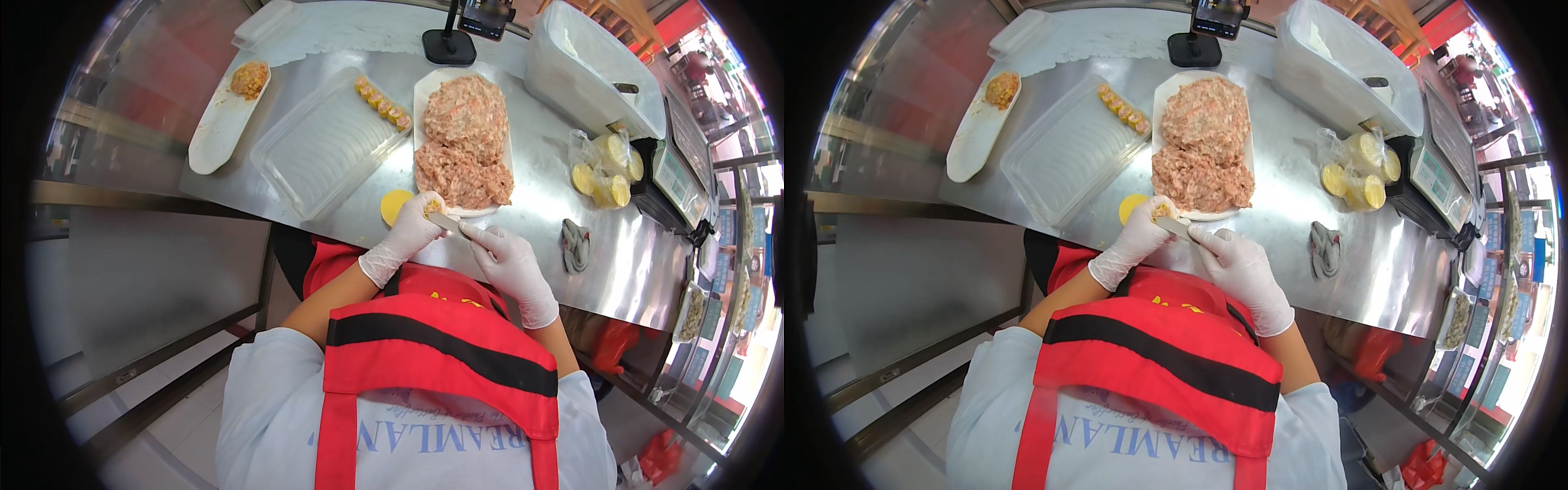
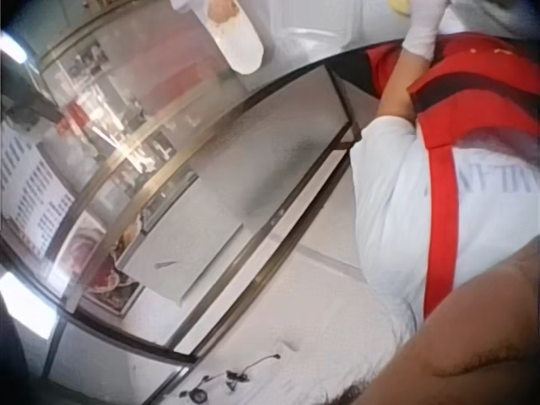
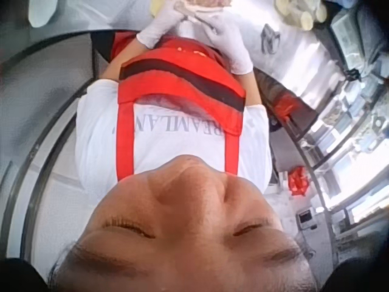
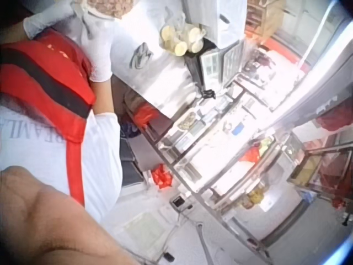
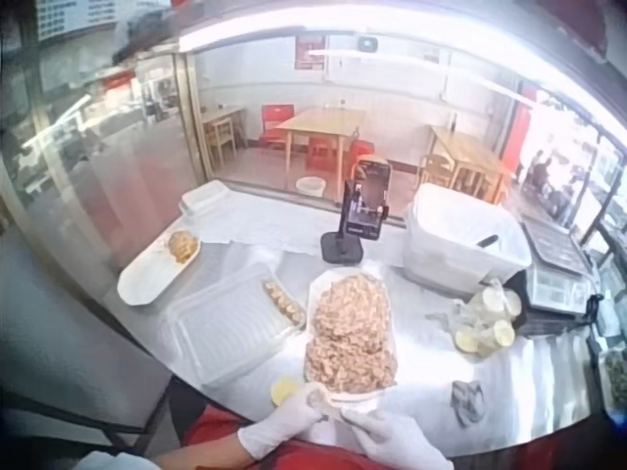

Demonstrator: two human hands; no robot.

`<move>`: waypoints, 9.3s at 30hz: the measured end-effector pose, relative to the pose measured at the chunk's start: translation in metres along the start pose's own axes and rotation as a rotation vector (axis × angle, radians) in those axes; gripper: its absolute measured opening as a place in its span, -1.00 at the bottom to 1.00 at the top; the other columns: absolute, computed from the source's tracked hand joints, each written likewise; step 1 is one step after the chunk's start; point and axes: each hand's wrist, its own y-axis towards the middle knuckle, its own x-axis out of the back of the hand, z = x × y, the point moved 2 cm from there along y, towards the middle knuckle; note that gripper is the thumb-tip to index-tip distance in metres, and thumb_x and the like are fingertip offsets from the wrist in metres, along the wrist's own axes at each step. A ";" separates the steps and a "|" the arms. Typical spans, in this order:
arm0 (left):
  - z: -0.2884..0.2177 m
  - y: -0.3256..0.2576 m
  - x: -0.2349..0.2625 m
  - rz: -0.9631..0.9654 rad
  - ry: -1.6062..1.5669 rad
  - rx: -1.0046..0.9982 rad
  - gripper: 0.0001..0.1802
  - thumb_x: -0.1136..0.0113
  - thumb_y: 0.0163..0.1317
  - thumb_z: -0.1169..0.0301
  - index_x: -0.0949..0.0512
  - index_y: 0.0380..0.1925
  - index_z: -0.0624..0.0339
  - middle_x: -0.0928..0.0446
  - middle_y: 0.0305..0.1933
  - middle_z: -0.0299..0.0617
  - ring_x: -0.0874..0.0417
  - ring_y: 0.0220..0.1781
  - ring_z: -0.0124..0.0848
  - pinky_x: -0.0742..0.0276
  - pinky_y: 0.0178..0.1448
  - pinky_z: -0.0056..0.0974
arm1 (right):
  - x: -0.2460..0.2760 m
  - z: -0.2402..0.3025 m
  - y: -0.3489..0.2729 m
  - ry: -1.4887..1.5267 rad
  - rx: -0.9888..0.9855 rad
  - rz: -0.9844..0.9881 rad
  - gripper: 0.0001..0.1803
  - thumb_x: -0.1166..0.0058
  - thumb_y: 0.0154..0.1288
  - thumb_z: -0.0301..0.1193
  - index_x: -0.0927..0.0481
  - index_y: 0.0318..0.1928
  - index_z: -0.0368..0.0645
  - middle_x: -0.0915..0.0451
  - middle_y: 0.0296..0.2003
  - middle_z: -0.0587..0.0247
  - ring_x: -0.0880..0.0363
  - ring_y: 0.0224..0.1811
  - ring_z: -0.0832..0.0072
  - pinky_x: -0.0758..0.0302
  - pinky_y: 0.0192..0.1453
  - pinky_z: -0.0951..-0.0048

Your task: The person scoops a pink minced meat mixture onto round yellow slices using a small metal spatula. They press the meat onto the slices and place the assembled items into a clear plastic tray. The process is repeated continuously throughout the clip.

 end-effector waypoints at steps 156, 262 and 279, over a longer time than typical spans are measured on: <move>-0.114 -0.029 0.043 -0.025 0.312 -0.674 -0.83 -0.25 0.25 0.38 -0.56 -0.41 0.26 -0.51 -0.48 -0.40 -0.50 -0.41 -0.59 -0.39 -0.31 -0.46 | 0.058 0.061 0.039 0.193 0.260 -0.149 -0.61 -0.12 0.09 -0.67 -0.64 -0.03 -0.14 -0.56 -0.45 0.23 -0.55 -0.48 0.46 -0.45 -0.38 0.50; -0.018 0.039 0.160 -0.303 -0.488 -0.079 -0.87 -0.22 0.21 0.39 -0.48 -0.33 0.15 -0.47 -0.39 -0.32 -0.51 -0.35 -0.53 -0.42 -0.28 -0.44 | 0.021 -0.019 0.029 0.152 -0.114 -0.063 -0.70 -0.09 0.16 -0.59 -0.65 -0.07 -0.15 -0.64 -0.31 0.11 -0.62 -0.30 0.37 -0.49 -0.18 0.47; -0.027 0.193 0.221 -0.962 0.725 -0.425 -0.77 -0.22 -0.08 0.57 -0.58 -0.32 0.21 -0.53 -0.22 -0.08 -0.57 -0.13 -0.15 -0.49 0.00 -0.16 | 0.010 -0.043 0.030 0.121 -0.170 -0.079 -0.71 -0.13 0.14 -0.54 -0.68 -0.10 -0.06 -0.53 -0.53 0.18 -0.50 -0.51 0.39 -0.45 -0.33 0.44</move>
